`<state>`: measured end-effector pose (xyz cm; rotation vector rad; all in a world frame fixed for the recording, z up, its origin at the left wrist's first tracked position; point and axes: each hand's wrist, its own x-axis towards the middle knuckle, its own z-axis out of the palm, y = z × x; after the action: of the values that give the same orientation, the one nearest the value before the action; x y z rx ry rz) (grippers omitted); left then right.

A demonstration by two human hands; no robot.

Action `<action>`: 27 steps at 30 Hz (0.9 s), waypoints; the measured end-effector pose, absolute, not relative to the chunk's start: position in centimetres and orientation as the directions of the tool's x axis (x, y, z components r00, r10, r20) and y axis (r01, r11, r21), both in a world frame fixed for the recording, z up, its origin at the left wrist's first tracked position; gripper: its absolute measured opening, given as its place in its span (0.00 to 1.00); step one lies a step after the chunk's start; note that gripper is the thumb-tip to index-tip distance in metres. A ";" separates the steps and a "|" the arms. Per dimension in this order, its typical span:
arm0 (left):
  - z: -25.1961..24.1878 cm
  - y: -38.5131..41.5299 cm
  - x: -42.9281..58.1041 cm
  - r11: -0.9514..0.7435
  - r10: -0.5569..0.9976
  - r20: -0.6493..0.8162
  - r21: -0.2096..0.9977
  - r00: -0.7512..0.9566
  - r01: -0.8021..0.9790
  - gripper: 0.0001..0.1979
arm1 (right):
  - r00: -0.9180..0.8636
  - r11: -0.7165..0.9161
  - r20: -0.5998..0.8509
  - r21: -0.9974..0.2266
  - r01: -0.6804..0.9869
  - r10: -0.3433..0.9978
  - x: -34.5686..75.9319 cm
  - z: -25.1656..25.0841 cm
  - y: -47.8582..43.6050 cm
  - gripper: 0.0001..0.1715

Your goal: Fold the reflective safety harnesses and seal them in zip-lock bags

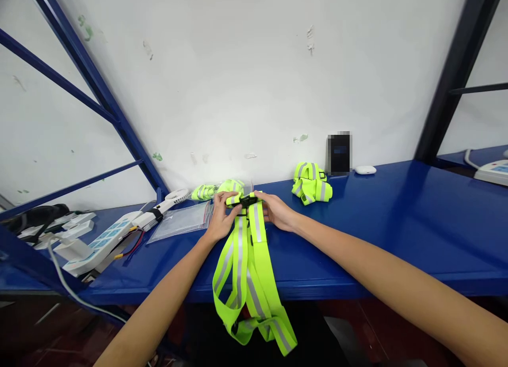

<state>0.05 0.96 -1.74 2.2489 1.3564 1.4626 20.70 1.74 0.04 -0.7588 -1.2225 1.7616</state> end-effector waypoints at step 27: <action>-0.8 -0.2 0.5 -0.549 0.831 0.519 0.821 0.198 0.153 0.18 | -0.335 -0.119 0.004 -0.931 -0.344 0.942 20.0 -0.2 1.6 0.09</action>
<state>0.54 -0.19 -0.77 1.8499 0.9180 1.3870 20.04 1.61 -0.23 -0.7911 -1.1272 1.6469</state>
